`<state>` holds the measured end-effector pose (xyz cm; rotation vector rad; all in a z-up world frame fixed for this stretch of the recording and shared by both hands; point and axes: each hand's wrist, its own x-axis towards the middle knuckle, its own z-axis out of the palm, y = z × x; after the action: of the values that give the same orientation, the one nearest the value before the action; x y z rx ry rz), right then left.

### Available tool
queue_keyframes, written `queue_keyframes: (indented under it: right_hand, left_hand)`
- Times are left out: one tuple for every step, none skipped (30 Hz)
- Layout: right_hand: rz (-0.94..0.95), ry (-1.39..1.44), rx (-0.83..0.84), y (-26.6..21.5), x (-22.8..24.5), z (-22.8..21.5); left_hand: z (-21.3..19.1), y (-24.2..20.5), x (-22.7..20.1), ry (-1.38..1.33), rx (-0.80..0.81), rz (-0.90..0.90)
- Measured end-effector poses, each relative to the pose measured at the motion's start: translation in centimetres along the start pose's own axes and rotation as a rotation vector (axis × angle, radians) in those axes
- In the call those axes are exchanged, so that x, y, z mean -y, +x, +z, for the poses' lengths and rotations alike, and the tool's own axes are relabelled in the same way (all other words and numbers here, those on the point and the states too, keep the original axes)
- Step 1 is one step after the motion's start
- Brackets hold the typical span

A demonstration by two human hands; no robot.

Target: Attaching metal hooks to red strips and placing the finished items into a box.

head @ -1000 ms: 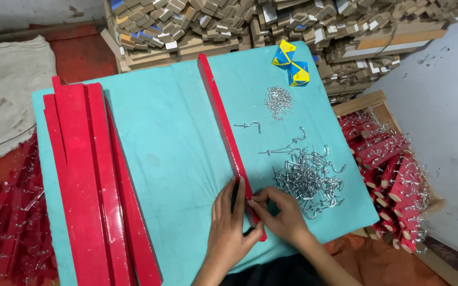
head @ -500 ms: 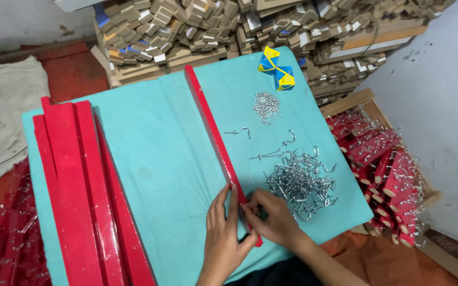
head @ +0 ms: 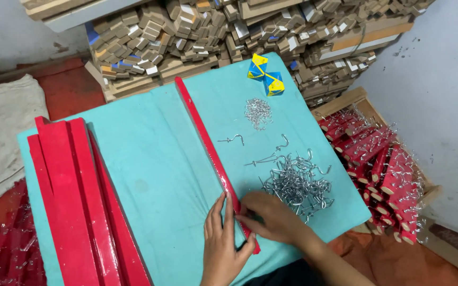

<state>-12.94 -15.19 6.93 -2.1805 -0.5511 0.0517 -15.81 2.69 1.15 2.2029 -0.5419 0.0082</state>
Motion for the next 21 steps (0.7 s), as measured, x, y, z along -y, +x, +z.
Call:
queue_keyframes:
  right_hand:
    - [-0.008, -0.003, 0.001, -0.6, -0.5, 1.4]
    - [0.162, -0.008, -0.118, -1.2, -1.0, 2.9]
    - [0.335, -0.014, -0.234, -2.0, -1.5, 4.4]
    - [0.330, -0.017, -0.232, -2.1, -1.3, 4.5]
    - [0.347, -0.005, -0.275, -2.2, -1.1, 4.7]
    - [0.364, 0.008, -0.318, -2.3, -0.9, 5.0]
    - [0.358, 0.010, -0.314, -2.0, -0.4, 3.9]
    - [0.360, 0.096, -0.208, -1.7, 0.0, 2.9]
    - [0.365, 0.182, -0.103, -1.5, 0.5, 2.0]
    - [0.363, 0.184, -0.101, -1.4, 0.3, 1.4]
    - [0.222, 0.126, -0.050, -1.3, 0.1, 0.6]
    - [0.080, 0.068, 0.000, -1.1, -0.2, -0.1]
    - [0.081, 0.068, 0.003, -0.8, -0.1, -0.4]
    - [0.027, 0.052, 0.044, -0.5, -0.1, -0.8]
    - [-0.031, 0.033, 0.079, 0.0, -0.2, -1.3]
    - [-0.033, 0.030, 0.078, -0.3, -0.3, -1.0]
    - [-0.048, -0.045, 0.075, -0.2, -0.5, -0.8]
    - [-0.062, -0.121, 0.071, 0.0, -0.8, -0.6]
    - [-0.063, -0.122, 0.068, -0.2, -0.6, 0.0]
    - [-0.013, -0.156, 0.000, -0.5, -0.5, 0.6]
    - [0.039, -0.190, -0.067, -0.7, -0.4, 1.2]
  left_hand:
    - [0.0, 0.1, 0.2, 0.003, -0.008, 0.002]
    - [0.1, 0.1, 0.3, 0.011, -0.017, 0.023]
    - [0.2, 0.0, 0.4, 0.015, -0.024, 0.043]
    - [0.2, 0.1, 0.3, 0.015, -0.030, 0.043]
    - [0.1, 0.1, 0.3, 0.009, -0.023, 0.026]
    - [0.1, 0.1, 0.2, 0.003, -0.017, 0.010]
    - [0.1, 0.1, 0.2, 0.007, -0.022, 0.007]
    - [0.1, 0.2, 0.1, -0.001, -0.035, 0.016]
    - [0.1, 0.1, 0.1, -0.008, -0.044, 0.026]
    - [0.1, 0.1, 0.1, -0.006, -0.046, 0.024]
    - [0.1, 0.1, 0.1, -0.005, -0.042, 0.013]
    - [0.1, 0.1, 0.0, -0.005, -0.038, 0.002]
    - [0.0, 0.1, -0.1, -0.006, -0.039, -0.001]
    - [-0.1, 0.0, -0.2, -0.005, -0.045, 0.007]
    - [-0.2, 0.3, -0.3, -0.003, -0.054, 0.020]
    - [0.1, -0.1, -0.3, -0.002, -0.056, 0.023]
    - [0.2, 0.0, 0.0, 0.004, -0.071, 0.028]
    - [0.4, 0.1, 0.2, 0.011, -0.086, 0.033]
    - [0.3, 0.1, 0.2, 0.012, -0.086, 0.036]
    - [0.3, 0.2, 0.2, 0.006, -0.070, 0.016]
    - [0.3, 0.1, 0.2, -0.001, -0.051, -0.007]
